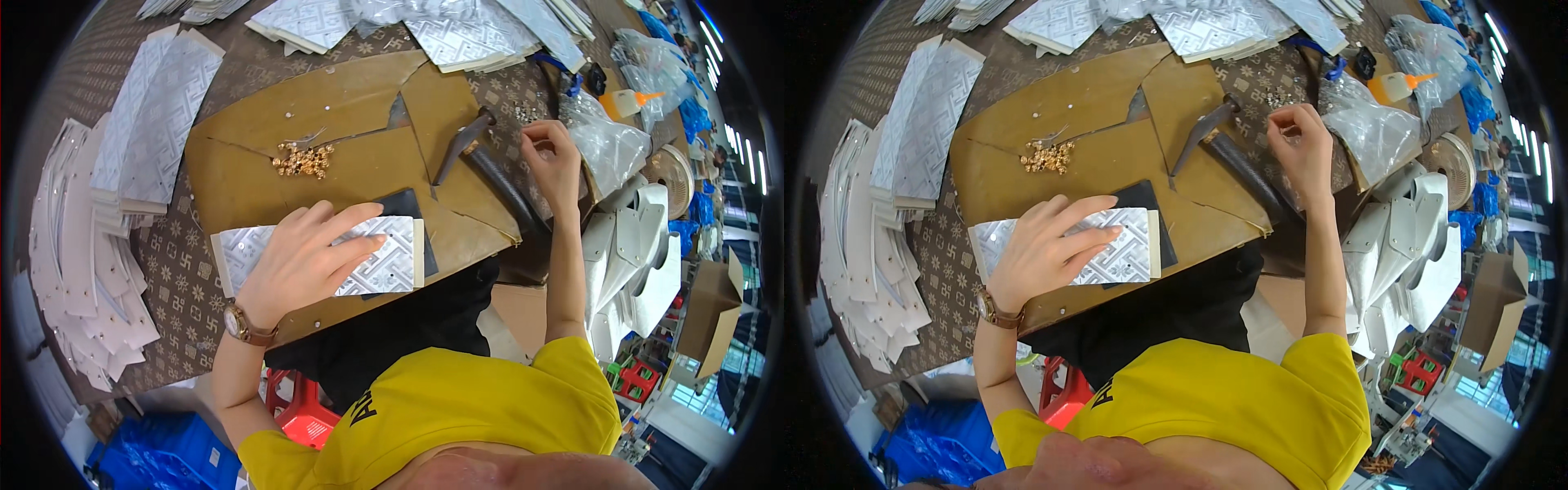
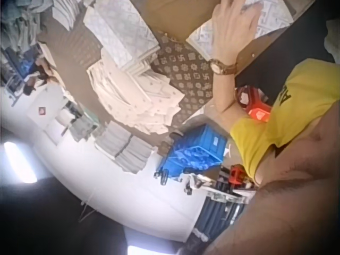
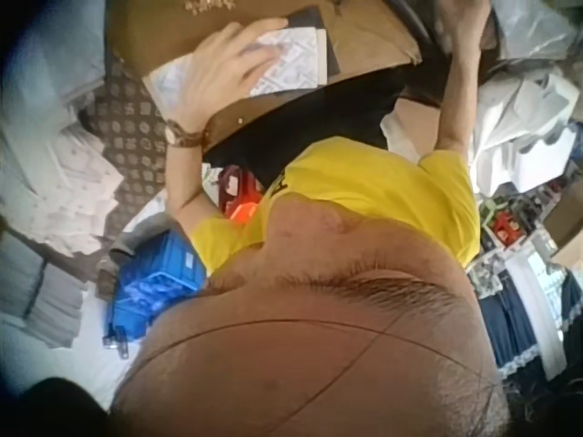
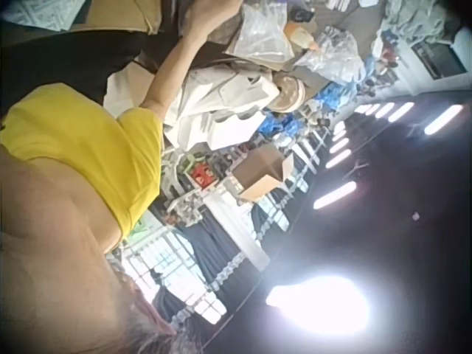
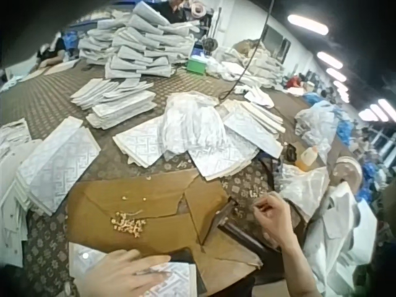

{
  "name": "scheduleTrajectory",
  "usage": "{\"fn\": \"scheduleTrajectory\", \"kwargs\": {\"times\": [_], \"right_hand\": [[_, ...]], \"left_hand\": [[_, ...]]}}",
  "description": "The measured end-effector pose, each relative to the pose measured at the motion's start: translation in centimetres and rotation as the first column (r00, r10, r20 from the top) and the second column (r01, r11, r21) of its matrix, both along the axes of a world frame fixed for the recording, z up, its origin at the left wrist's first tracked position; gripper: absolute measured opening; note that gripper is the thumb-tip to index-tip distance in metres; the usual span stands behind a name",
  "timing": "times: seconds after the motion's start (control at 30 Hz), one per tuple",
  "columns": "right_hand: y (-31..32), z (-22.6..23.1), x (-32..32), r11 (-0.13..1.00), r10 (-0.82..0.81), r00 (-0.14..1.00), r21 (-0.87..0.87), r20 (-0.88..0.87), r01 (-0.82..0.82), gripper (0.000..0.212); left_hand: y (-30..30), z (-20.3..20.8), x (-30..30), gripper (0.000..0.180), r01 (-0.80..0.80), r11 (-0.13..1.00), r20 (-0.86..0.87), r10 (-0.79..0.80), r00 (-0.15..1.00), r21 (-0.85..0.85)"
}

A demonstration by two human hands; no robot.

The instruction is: Assembling small metal fasteners into precut patterned material pieces using a hammer tool.

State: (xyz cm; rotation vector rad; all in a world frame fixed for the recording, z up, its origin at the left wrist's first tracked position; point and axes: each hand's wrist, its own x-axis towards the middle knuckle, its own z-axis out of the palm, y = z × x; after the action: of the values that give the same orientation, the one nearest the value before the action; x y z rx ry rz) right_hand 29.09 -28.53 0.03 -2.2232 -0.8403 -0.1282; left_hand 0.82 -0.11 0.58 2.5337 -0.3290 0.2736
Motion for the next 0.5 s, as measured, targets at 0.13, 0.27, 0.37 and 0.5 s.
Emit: {"fn": "scheduleTrajectory", "kwargs": {"times": [0.13,0.27,0.37,0.5], "right_hand": [[3.5,2.3,-6.2,0.967,0.247,0.969,0.059,0.028,-0.248,0.009],[5.0,2.4,-8.3,0.914,0.400,0.915,0.057,0.052,-0.402,0.012],[4.3,2.7,-6.5,0.972,0.215,0.976,0.101,-0.014,-0.213,0.013],[2.4,3.9,-8.5,0.923,0.367,0.895,-0.019,-0.254,-0.384,0.013]], "left_hand": [[0.1,-0.4,-0.2,0.019,0.035,0.998,-0.025,-0.034,0.999,0.057],[0.2,-0.2,-0.1,0.018,0.029,0.999,-0.004,-0.029,1.000,0.022],[0.2,-0.5,0.0,0.018,0.014,1.000,-0.010,-0.014,1.000,-0.009],[0.4,-0.6,0.1,0.016,0.022,0.999,-0.003,-0.022,1.000,-0.028]]}}
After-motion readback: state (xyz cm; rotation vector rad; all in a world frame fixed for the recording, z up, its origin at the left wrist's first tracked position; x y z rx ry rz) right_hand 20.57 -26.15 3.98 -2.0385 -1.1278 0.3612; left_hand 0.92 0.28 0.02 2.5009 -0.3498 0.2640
